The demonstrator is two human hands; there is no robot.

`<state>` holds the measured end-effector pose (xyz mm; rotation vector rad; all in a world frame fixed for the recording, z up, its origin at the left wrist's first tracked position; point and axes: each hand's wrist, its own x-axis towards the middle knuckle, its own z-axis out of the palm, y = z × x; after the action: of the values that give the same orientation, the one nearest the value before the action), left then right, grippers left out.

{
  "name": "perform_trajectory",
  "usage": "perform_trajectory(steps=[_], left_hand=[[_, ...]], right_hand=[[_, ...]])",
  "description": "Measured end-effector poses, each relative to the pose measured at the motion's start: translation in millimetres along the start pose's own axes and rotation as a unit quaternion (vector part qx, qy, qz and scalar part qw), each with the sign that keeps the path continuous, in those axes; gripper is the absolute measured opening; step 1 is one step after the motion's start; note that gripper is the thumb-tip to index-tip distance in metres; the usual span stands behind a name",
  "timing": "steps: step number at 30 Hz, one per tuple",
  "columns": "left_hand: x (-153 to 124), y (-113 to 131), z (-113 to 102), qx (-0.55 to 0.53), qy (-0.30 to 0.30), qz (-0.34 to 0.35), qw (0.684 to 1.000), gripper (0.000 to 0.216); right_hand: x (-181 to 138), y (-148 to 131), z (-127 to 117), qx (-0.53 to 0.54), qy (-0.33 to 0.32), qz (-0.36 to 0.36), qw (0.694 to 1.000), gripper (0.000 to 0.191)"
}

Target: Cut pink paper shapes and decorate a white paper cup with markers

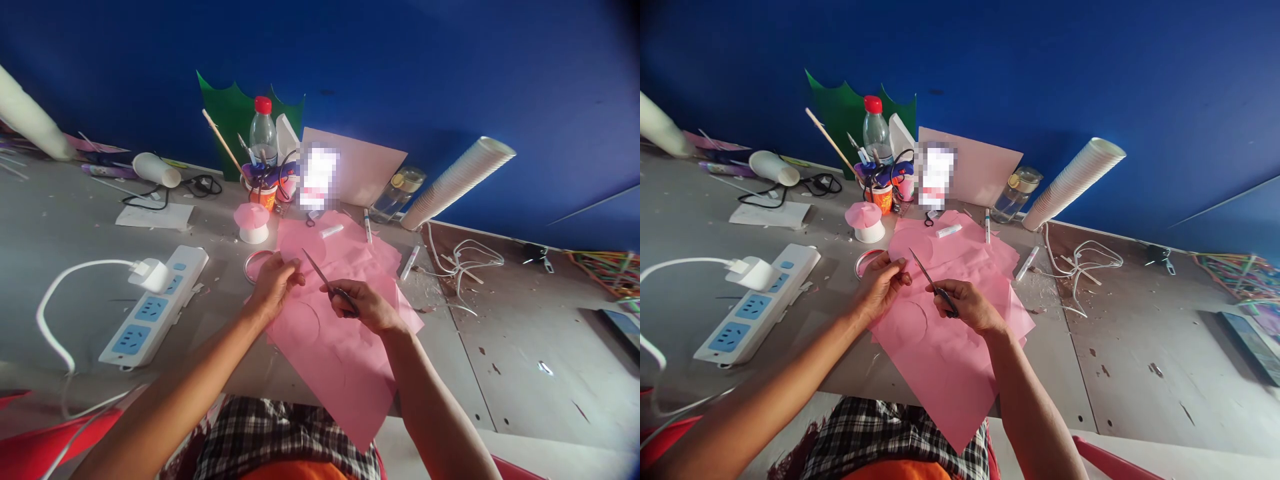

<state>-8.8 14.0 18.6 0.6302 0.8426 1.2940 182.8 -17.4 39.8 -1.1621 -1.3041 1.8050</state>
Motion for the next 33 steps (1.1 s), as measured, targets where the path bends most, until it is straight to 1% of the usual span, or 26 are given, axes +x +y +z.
perform_trajectory(steps=[6, 8, 12, 14, 15, 16, 17, 18, 19, 20, 21, 23, 24, 26, 27, 29, 33], left_hand=[[1, 0, 0, 0.002, 0.005, 0.0, 1.0, 0.015], [1, 0, 0, -0.001, 0.006, 0.0, 1.0, 0.015], [4, 3, -3, -0.015, 0.025, 0.022, 0.999, 0.017], [6, 5, -4, -0.02, 0.038, 0.033, 0.999, 0.017], [6, 6, -4, -0.021, 0.042, 0.033, 0.998, 0.017], [6, 7, -4, -0.023, 0.044, 0.031, 0.998, 0.017], [6, 7, -4, -0.023, 0.044, 0.028, 0.998, 0.017], [6, 7, -3, -0.023, 0.043, 0.024, 0.999, 0.017], [6, 7, -3, -0.02, 0.043, 0.022, 0.999, 0.017], [6, 6, -3, -0.016, 0.043, 0.02, 0.999, 0.018], [6, 4, -3, -0.01, 0.045, 0.018, 0.999, 0.018], [6, 2, -3, 0.009, 0.05, 0.016, 0.999, 0.019], [6, 1, -3, 0.023, 0.051, 0.015, 0.998, 0.019], [6, -1, -4, 0.061, 0.049, 0.018, 0.997, 0.018], [5, -2, -5, 0.079, 0.046, 0.019, 0.996, 0.018], [4, -3, -5, 0.107, 0.042, 0.017, 0.993, 0.018], [3, -4, -5, 0.128, 0.037, 0.006, 0.991, 0.016]], right_hand=[[2, 2, 1, 0.0, 0.005, 0.002, 1.0, 0.035], [2, 2, 0, -0.007, -0.003, 0.001, 1.0, 0.035], [-3, 1, -11, -0.033, -0.043, -0.001, 0.999, 0.035], [-6, -1, -20, -0.06, -0.048, -0.008, 0.997, 0.036], [-8, -2, -25, -0.073, -0.038, -0.021, 0.996, 0.036], [-8, -3, -30, -0.087, -0.015, -0.037, 0.995, 0.037], [-8, -4, -33, -0.109, 0.028, -0.053, 0.992, 0.037], [-7, -4, -35, -0.15, 0.083, -0.062, 0.983, 0.037], [-5, -4, -35, -0.207, 0.146, -0.063, 0.965, 0.036], [-3, -3, -35, -0.277, 0.204, -0.056, 0.937, 0.034], [0, -2, -33, -0.353, 0.249, -0.046, 0.901, 0.032], [4, 1, -27, -0.483, 0.287, -0.033, 0.827, 0.029], [6, 2, -23, -0.535, 0.289, -0.03, 0.793, 0.03], [7, 4, -17, -0.603, 0.287, -0.014, 0.744, 0.038], [7, 4, -15, -0.621, 0.286, -0.005, 0.73, 0.041], [6, 3, -11, -0.637, 0.283, 0.008, 0.717, 0.044], [3, 1, -9, -0.639, 0.279, 0.023, 0.717, 0.045]])
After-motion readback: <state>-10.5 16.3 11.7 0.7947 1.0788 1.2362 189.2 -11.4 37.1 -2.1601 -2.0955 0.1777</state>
